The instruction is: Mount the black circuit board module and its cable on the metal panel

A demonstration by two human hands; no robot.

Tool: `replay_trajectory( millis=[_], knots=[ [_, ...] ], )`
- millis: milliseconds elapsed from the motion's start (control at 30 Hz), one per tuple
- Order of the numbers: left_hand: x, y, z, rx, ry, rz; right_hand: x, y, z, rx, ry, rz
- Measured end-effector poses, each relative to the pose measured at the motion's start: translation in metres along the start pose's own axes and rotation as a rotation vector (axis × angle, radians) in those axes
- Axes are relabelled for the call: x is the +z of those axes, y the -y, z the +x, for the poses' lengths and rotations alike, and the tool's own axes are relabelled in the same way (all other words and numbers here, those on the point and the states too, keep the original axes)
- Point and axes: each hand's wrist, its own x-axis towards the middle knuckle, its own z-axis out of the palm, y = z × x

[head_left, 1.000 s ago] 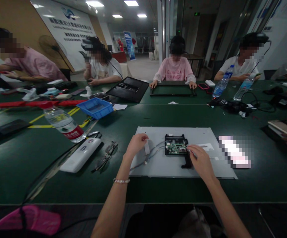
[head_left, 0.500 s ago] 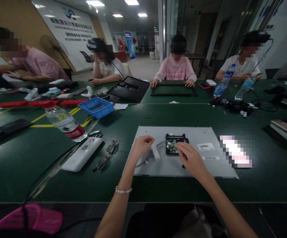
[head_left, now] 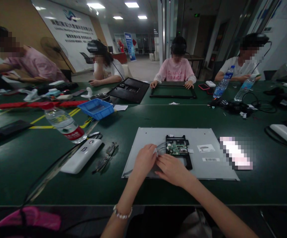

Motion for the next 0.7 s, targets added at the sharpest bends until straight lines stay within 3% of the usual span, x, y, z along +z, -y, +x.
replay_trajectory(
  millis=[100,233,533,700],
  knots=[
    [0.011,0.000,-0.010,-0.038,0.087,0.058,0.003,0.003,-0.002,0.004,0.036,0.014],
    [0.020,0.003,-0.013,-0.019,0.098,0.097,0.006,0.012,-0.007,0.040,0.035,0.033],
    [0.011,-0.001,-0.009,-0.084,0.143,0.120,0.011,0.031,-0.020,0.144,0.015,0.036],
    [0.015,0.000,-0.013,-0.083,0.125,0.086,-0.005,0.015,-0.036,0.161,-0.061,0.077]
  ],
)
